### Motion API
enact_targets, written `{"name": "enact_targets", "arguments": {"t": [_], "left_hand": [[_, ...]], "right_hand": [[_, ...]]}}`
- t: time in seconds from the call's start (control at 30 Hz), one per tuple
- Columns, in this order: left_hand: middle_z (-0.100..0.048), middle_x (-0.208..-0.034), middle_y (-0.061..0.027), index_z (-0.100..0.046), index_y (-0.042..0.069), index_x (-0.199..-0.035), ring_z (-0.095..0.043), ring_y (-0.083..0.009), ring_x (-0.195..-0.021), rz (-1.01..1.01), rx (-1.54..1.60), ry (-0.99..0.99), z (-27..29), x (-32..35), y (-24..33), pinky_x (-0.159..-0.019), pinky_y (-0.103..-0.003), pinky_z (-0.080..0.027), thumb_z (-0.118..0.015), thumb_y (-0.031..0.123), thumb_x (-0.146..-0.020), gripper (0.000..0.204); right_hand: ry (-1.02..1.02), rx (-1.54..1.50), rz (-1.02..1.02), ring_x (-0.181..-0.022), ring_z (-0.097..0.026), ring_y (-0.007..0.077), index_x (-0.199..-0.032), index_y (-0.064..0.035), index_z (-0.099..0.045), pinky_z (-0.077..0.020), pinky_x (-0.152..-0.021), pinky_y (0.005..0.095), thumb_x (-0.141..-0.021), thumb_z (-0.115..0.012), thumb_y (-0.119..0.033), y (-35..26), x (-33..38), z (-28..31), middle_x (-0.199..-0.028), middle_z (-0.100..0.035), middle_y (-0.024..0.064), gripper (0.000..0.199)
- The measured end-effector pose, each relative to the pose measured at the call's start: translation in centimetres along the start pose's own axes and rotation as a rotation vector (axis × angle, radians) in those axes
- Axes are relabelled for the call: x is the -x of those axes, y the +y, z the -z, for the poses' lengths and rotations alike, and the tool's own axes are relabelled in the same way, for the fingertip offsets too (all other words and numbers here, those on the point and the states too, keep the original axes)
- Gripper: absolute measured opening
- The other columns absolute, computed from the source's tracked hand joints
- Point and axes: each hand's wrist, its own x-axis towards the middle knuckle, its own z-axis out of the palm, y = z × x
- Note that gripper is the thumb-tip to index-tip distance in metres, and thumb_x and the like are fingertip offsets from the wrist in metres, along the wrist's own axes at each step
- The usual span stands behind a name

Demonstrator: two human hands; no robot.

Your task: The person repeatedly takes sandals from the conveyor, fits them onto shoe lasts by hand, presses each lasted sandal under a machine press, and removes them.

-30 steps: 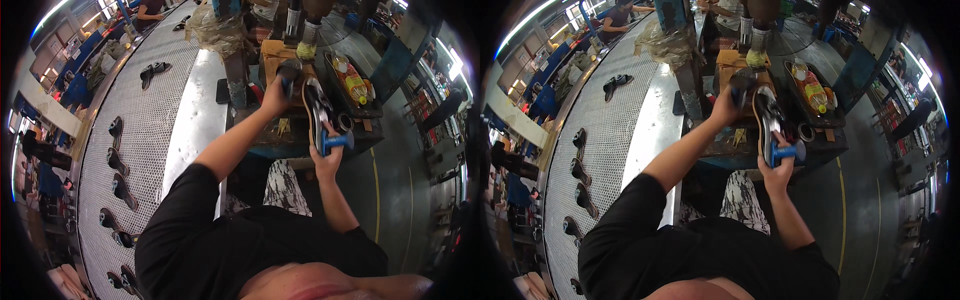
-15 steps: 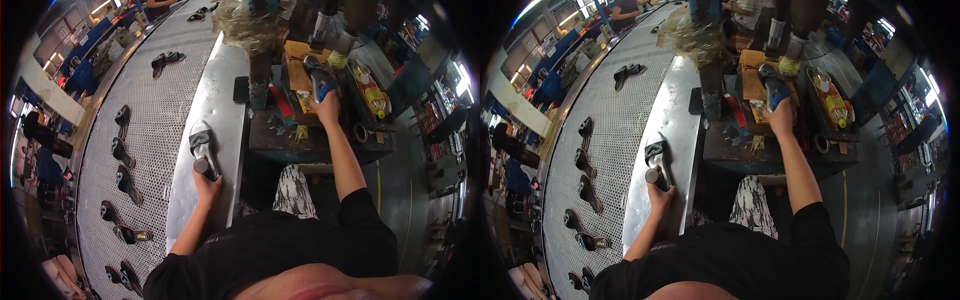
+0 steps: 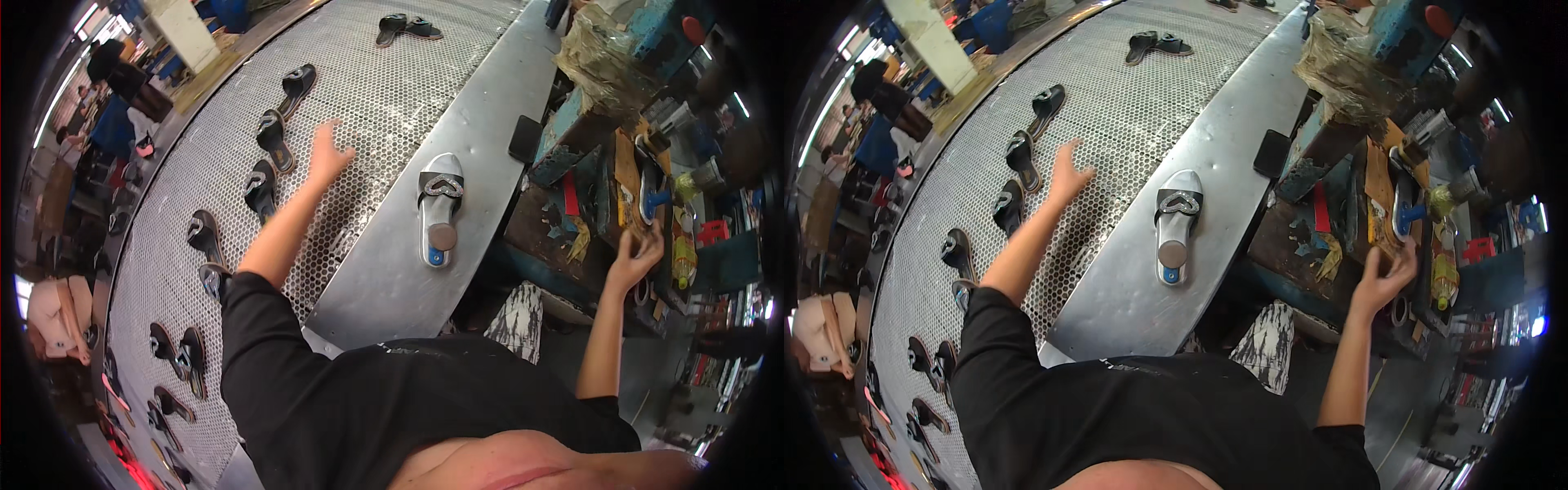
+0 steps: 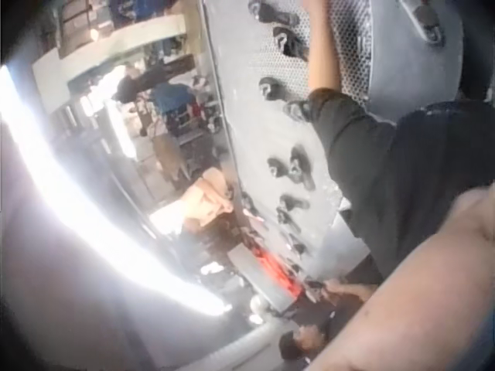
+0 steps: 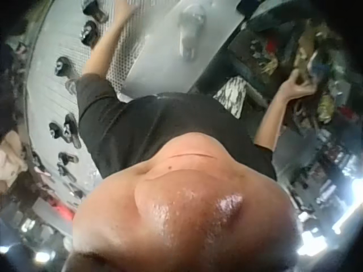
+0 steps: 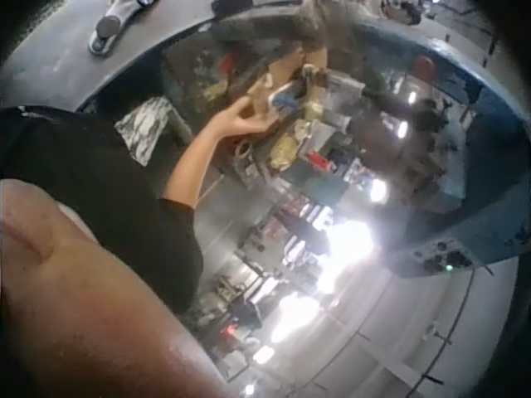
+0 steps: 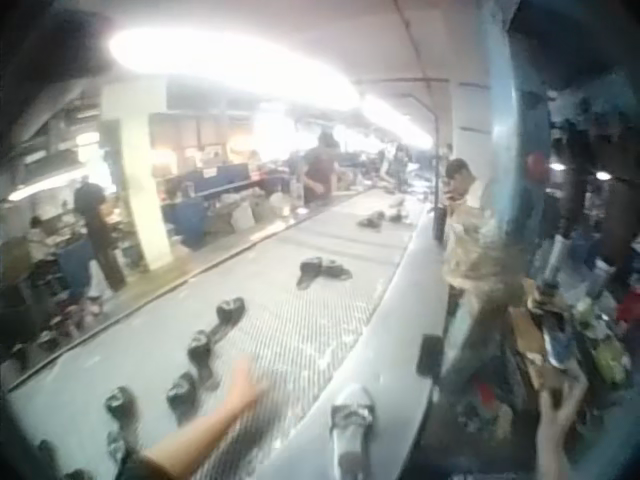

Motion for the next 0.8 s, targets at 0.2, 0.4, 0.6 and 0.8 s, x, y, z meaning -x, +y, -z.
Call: {"name": "enact_targets", "arguments": {"t": [0.2, 0.4, 0.6, 0.8], "left_hand": [[-0.046, -0.142, -0.0193, -0.035, 0.003, -0.144, -0.044, -0.0378, -0.129, 0.250, -0.719, 0.011, 5.5, -11.0, -12.2, -0.113, -0.043, -0.031, -0.080, 0.026, -0.072, 0.088], [-0.054, -0.135, -0.0161, -0.057, 0.016, -0.130, -0.040, -0.0309, -0.131, 0.447, -0.873, -0.243, 1.5, -11.6, -10.5, -0.107, -0.047, -0.031, -0.050, 0.027, -0.089, 0.044], [-0.054, -0.135, -0.0152, -0.060, 0.012, -0.125, -0.044, -0.0360, -0.128, 0.337, -0.823, -0.582, 4.3, -10.4, -8.3, -0.104, -0.048, -0.040, -0.054, 0.018, -0.084, 0.042], [-0.055, -0.132, -0.0162, -0.055, 0.013, -0.132, -0.047, -0.0369, -0.124, -0.012, -0.551, -0.576, 5.0, -2.4, -0.8, -0.105, -0.043, -0.041, -0.068, 0.029, -0.075, 0.061]], "right_hand": [[-0.620, -0.487, -0.245, -0.095, -0.064, 0.0188, -0.107, -0.0015, -0.053, -0.0489, -0.089, 0.0330, -0.081, -0.058, 0.009, -15.0, 5.0, 2.7, -0.104, -0.065, 0.0134, 0.029], [-0.937, -0.736, -0.461, -0.071, -0.062, 0.0139, -0.082, -0.0023, -0.059, -0.0501, -0.073, 0.0279, -0.078, -0.070, -0.003, -22.5, 3.5, 2.6, -0.075, -0.064, 0.0063, 0.011], [-1.100, -1.107, -0.362, -0.049, -0.040, 0.0029, -0.064, -0.0069, -0.047, -0.0292, -0.045, 0.0218, -0.079, -0.074, -0.006, -30.8, -1.9, -1.1, -0.057, -0.046, -0.0036, 0.031], [-0.998, -1.395, -0.187, -0.040, -0.041, 0.0155, -0.058, -0.0071, -0.052, -0.0276, -0.037, 0.0272, -0.066, -0.075, 0.012, -37.0, -4.5, 0.0, -0.052, -0.046, 0.0014, 0.031]]}}
